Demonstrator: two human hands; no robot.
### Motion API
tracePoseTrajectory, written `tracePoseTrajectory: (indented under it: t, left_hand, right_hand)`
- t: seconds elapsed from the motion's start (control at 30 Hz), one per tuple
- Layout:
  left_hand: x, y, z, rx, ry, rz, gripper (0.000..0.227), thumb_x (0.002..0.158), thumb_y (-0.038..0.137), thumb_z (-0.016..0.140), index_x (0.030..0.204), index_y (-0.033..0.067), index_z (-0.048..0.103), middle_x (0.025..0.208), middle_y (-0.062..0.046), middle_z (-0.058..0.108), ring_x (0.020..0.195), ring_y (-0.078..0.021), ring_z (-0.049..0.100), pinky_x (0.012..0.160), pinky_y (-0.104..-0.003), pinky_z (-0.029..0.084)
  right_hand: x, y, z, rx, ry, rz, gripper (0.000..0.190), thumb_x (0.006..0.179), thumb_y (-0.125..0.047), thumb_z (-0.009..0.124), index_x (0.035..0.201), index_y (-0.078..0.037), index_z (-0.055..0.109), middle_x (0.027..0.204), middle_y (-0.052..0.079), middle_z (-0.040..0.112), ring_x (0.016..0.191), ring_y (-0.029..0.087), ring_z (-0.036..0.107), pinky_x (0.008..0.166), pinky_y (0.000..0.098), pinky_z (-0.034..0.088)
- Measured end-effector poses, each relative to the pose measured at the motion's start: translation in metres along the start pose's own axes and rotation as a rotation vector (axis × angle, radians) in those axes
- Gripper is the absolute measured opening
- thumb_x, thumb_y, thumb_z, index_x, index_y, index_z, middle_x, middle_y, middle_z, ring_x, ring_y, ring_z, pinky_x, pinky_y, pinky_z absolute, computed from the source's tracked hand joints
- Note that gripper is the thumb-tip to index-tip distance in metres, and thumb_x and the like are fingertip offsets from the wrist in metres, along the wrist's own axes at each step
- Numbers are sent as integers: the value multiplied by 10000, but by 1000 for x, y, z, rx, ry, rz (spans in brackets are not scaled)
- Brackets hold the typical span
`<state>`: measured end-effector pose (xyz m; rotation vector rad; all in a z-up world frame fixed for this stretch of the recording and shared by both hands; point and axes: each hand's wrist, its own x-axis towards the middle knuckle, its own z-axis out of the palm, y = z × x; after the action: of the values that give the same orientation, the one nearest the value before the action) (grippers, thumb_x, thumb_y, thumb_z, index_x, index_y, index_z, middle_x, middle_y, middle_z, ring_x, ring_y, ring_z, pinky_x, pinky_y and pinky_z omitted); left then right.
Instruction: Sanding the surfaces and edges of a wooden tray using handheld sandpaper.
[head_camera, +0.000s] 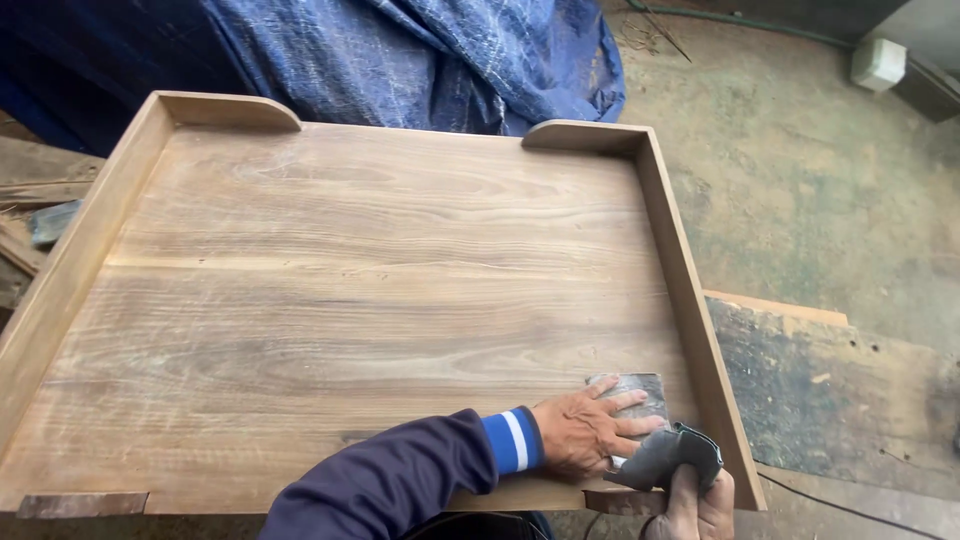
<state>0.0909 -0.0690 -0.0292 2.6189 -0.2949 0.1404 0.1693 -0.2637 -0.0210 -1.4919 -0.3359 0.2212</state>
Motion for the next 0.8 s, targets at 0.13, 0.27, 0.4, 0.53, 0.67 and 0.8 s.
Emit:
tracePoseTrajectory:
  t: [0.13, 0.27, 0.4, 0.53, 0.67, 0.8]
  left_hand:
    - [-16, 5, -29, 28, -131, 149, 573, 939, 354, 566, 1499, 335, 451, 1708, -15, 336, 1572, -339, 277, 1271, -618, 174]
    - [-145, -7, -79, -96, -219, 146, 659, 952, 204, 542, 1593, 303, 425, 1691, -51, 339, 1584, -353, 234, 1271, -633, 109]
    - [-194, -12, -115, -243, -432, -74, 699, 912, 129, 594, 1576, 286, 445, 1711, -68, 308, 1582, -374, 177, 1237, -649, 73]
    - [-125, -21, -99, -187, -398, 6, 720, 876, 133, 598, 1562, 272, 427, 1680, -84, 288, 1559, -374, 171, 1221, -661, 65]
    - [-20, -55, -51, -127, -198, 84, 644, 931, 169, 590, 1546, 310, 465, 1656, -77, 348, 1540, -376, 221, 1227, -646, 87]
    - [58, -54, -33, -69, -75, 52, 671, 852, 237, 635, 1506, 212, 486, 1609, -129, 411, 1498, -417, 291, 1210, -627, 179]
  right_hand:
    - [-6, -28, 26, 24, 58, 12, 218, 1085, -56, 545, 1261, 51, 616, 1169, 179, 706, 1023, 219, 703, 968, 354, 564]
    - [-11, -33, 22, -42, 98, 68, 203, 1075, -76, 557, 1220, 43, 636, 1106, 152, 714, 966, 186, 691, 914, 324, 560]
    - [-15, -40, 32, -73, 130, 91, 195, 1074, -86, 564, 1196, 34, 655, 1072, 109, 709, 950, 133, 652, 906, 277, 523]
    - [-12, -40, 36, -49, 151, 132, 204, 1060, -84, 547, 1188, 32, 655, 1044, 98, 709, 926, 126, 646, 882, 276, 516]
    - [-10, -40, 39, 23, 128, 92, 209, 1068, -72, 523, 1212, 36, 630, 1080, 93, 692, 953, 120, 633, 893, 275, 510]
    - [-14, -43, 48, 118, 129, 96, 226, 1065, -80, 509, 1237, 14, 620, 1097, 87, 683, 950, 130, 620, 861, 288, 520]
